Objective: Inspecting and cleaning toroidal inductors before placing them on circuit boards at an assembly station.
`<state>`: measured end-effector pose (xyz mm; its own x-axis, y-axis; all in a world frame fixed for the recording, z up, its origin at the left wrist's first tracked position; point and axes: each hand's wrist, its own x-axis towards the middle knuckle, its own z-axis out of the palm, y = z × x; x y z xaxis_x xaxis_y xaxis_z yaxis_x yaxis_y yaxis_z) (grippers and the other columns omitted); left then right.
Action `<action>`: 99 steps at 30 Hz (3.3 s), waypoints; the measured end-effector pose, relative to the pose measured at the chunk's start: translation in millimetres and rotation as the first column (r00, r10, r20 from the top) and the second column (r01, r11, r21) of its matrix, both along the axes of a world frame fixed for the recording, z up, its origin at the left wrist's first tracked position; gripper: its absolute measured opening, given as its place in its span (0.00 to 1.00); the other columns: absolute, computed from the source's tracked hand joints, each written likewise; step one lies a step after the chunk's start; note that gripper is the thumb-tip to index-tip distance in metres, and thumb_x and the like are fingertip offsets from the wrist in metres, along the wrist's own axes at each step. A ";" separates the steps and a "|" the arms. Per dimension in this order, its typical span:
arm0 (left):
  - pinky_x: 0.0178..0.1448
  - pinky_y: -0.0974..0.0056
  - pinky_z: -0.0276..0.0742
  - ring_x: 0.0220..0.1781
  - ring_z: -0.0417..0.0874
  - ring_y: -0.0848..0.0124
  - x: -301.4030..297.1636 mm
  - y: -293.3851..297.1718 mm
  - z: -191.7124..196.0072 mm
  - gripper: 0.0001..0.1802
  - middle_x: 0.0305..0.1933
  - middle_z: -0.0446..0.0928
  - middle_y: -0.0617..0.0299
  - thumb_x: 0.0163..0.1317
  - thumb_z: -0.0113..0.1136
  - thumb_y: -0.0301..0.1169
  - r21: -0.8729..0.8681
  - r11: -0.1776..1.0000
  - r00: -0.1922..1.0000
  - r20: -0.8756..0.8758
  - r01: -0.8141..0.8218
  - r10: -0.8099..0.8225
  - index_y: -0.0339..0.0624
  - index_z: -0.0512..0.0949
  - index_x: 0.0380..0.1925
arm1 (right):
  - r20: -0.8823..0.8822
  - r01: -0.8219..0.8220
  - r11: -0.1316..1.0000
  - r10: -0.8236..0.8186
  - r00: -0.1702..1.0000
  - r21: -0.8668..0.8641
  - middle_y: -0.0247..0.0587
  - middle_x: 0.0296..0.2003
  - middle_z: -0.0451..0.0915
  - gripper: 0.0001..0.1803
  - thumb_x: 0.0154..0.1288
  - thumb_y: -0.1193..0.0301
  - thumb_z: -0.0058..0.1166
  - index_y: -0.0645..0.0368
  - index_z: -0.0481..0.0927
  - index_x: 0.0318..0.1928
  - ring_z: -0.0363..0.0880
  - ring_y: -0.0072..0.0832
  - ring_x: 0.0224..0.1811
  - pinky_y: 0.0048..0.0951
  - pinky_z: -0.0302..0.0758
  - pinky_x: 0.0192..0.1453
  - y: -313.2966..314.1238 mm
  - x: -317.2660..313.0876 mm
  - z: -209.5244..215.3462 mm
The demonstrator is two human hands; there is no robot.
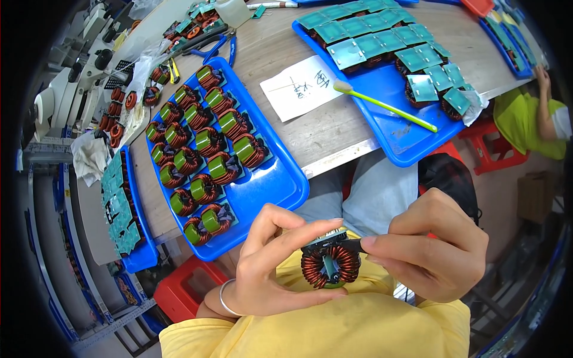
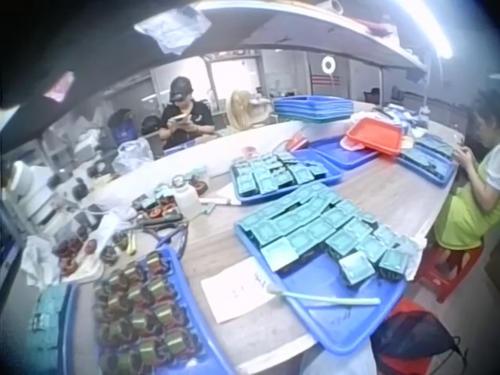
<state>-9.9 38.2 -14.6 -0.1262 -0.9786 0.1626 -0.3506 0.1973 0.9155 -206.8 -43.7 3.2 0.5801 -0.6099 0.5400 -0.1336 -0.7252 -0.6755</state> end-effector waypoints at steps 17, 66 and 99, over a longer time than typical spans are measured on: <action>0.38 0.71 0.66 0.35 0.69 0.70 -2.2 0.2 -0.7 0.38 0.34 0.67 0.61 0.30 0.78 0.34 -0.035 0.998 0.995 0.087 -0.046 0.049 0.37 0.77 0.47 | -0.023 0.032 0.992 -0.035 0.999 -0.126 0.36 0.20 0.72 0.19 0.27 0.80 0.66 0.63 0.83 0.29 0.65 0.23 0.18 0.21 0.57 0.19 8.4 7.3 -3.3; 0.43 0.71 0.65 0.38 0.68 0.72 -0.2 -2.1 -3.2 0.38 0.38 0.66 0.60 0.28 0.79 0.34 0.005 1.000 0.997 0.075 0.015 -0.015 0.33 0.76 0.45 | 0.153 0.025 0.999 -0.021 0.988 -0.027 0.40 0.23 0.74 0.15 0.36 0.78 0.65 0.66 0.81 0.31 0.68 0.24 0.21 0.22 0.60 0.22 -2.0 -2.4 -6.2; 0.52 0.67 0.66 0.47 0.69 0.71 96.5 59.0 -23.7 0.35 0.47 0.67 0.58 0.51 0.64 0.34 -0.186 0.524 0.556 -0.273 -0.831 0.785 0.31 0.62 0.56 | -0.211 -0.340 0.931 0.309 0.927 -0.134 0.46 0.50 0.68 0.44 0.40 0.74 0.65 0.64 0.61 0.61 0.68 0.39 0.49 0.40 0.64 0.52 3.4 136.9 -89.9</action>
<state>86.6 97.3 -38.2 0.7426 -0.5582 0.3702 -0.3619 0.1307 0.9230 -70.0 -40.3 -86.7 0.8291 -0.2825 0.4825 0.0185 -0.8487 -0.5286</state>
